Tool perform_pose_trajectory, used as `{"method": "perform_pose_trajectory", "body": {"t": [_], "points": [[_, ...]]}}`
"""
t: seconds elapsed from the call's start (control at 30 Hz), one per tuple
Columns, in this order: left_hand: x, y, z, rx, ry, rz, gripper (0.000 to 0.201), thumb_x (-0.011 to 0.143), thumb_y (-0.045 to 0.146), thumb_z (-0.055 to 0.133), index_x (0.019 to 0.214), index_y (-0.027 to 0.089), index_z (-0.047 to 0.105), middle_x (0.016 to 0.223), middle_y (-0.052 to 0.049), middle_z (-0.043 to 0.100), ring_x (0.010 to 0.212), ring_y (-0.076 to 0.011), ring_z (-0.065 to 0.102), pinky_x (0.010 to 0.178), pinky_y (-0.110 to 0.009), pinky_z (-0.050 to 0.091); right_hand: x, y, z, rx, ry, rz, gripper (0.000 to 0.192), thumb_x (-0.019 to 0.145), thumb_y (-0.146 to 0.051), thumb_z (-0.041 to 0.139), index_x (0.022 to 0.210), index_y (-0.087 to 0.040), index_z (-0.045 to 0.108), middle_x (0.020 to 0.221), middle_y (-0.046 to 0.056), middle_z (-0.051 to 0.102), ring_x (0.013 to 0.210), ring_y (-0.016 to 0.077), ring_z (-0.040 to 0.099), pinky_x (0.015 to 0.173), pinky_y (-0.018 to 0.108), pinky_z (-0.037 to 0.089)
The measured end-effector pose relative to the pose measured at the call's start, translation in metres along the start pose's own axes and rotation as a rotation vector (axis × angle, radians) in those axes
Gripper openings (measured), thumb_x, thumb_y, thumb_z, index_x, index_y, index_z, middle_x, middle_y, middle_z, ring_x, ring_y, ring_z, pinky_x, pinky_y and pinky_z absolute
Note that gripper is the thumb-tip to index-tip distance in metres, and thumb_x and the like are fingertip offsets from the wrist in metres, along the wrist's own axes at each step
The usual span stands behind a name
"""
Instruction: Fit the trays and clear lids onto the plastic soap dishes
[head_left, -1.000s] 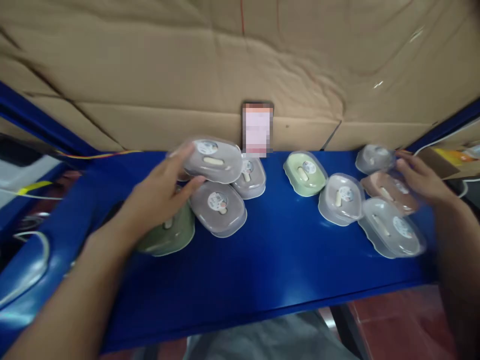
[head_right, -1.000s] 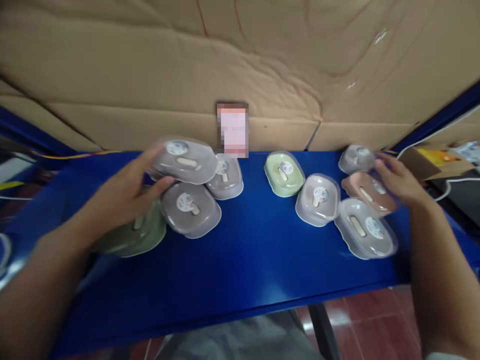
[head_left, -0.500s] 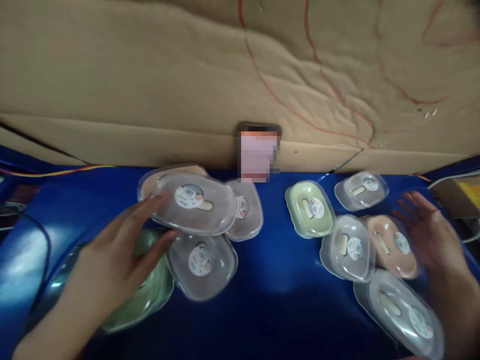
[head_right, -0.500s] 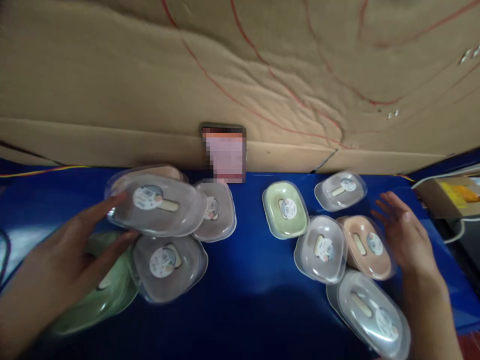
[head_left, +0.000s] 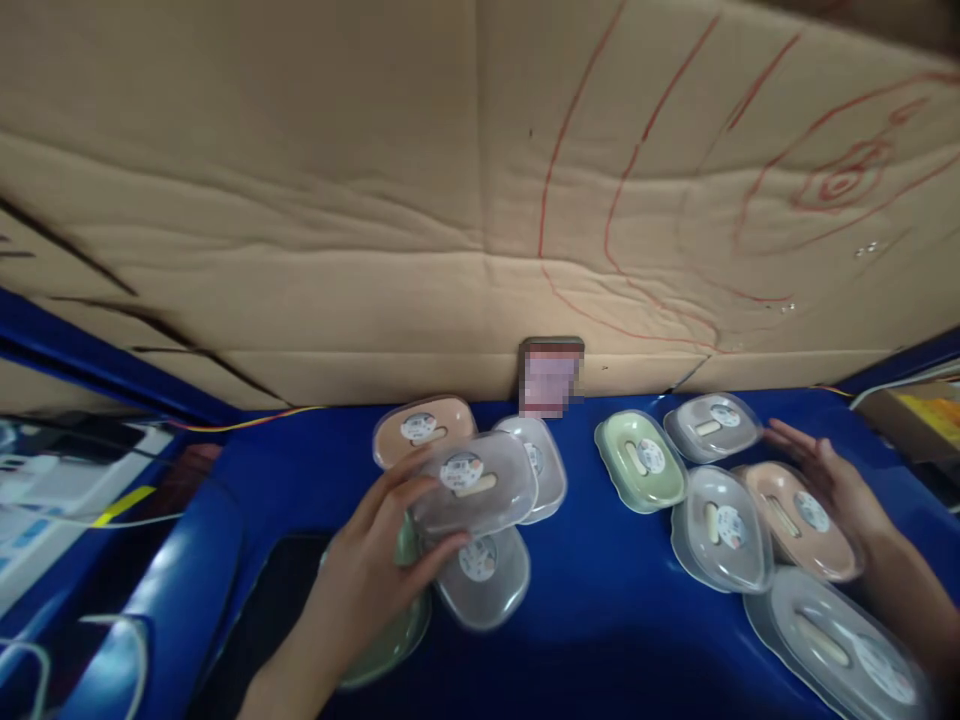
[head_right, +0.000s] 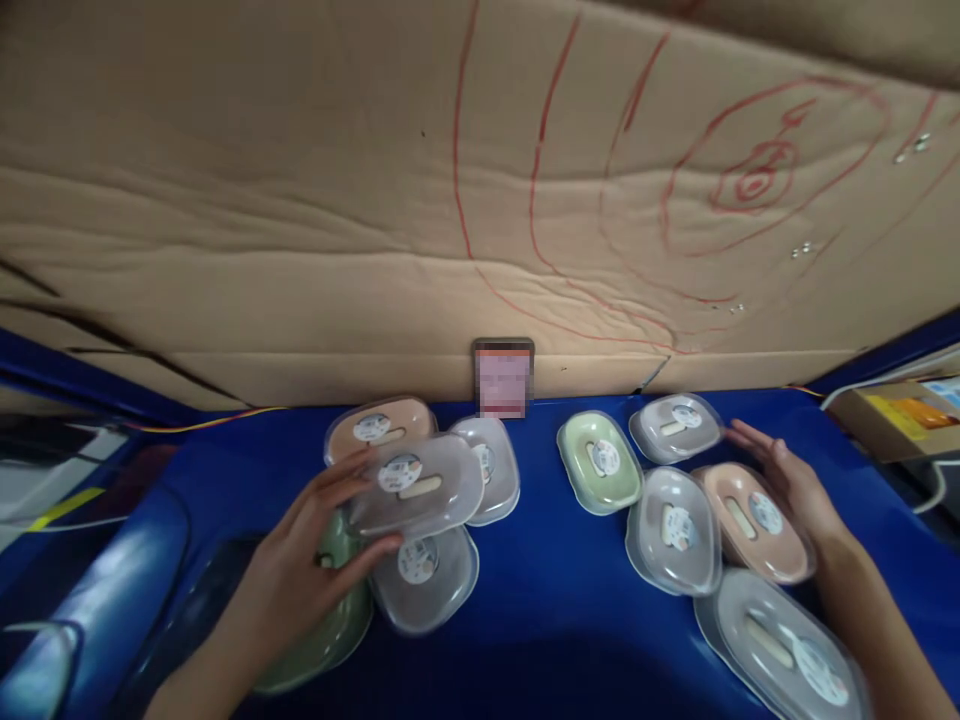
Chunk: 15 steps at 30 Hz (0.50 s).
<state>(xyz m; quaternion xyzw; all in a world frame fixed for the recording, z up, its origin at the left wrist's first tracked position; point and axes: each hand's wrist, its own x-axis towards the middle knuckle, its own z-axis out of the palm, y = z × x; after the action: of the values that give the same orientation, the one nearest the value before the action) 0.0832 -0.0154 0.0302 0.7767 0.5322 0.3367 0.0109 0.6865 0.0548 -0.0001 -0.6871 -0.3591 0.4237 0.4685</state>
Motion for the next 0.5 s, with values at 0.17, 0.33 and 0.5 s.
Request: {"method": "perform_pose_trajectory", "body": {"t": [0.17, 0.33, 0.5], "points": [[0.001, -0.003, -0.001, 0.046, -0.016, 0.031, 0.047, 0.104, 0.052, 0.065, 0.147, 0.032, 0.057, 0.153, -0.01, 0.061, 0.134, -0.0311, 0.068, 0.112, -0.049, 0.061, 0.014, 0.01, -0.022, 0.038, 0.031, -0.125, 0.054, 0.101, -0.07, 0.045, 0.119, -0.032, 0.079, 0.147, 0.018, 0.068, 0.148, 0.0317, 0.057, 0.114, 0.045, 0.05], [0.0, 0.017, -0.005, 0.129, 0.011, 0.022, 0.057, 0.103, 0.049, 0.067, 0.157, 0.043, 0.051, 0.158, -0.006, 0.059, 0.131, -0.0339, 0.07, 0.112, -0.055, 0.061, 0.015, 0.023, -0.032, 0.027, 0.064, -0.137, 0.049, 0.092, -0.072, 0.062, 0.111, -0.033, 0.082, 0.135, 0.017, 0.075, 0.139, 0.0366, 0.065, 0.12, 0.049, 0.046], [-0.028, 0.075, -0.014, 0.201, 0.028, -0.08, 0.071, 0.1, 0.041, 0.068, 0.165, 0.048, 0.04, 0.16, -0.002, 0.057, 0.128, -0.0372, 0.072, 0.108, -0.057, 0.065, 0.003, 0.01, -0.032, -0.224, 0.088, -0.222, 0.04, 0.082, -0.069, 0.076, 0.112, -0.044, 0.084, 0.13, 0.009, 0.079, 0.133, 0.0395, 0.068, 0.122, 0.05, 0.044]]}}
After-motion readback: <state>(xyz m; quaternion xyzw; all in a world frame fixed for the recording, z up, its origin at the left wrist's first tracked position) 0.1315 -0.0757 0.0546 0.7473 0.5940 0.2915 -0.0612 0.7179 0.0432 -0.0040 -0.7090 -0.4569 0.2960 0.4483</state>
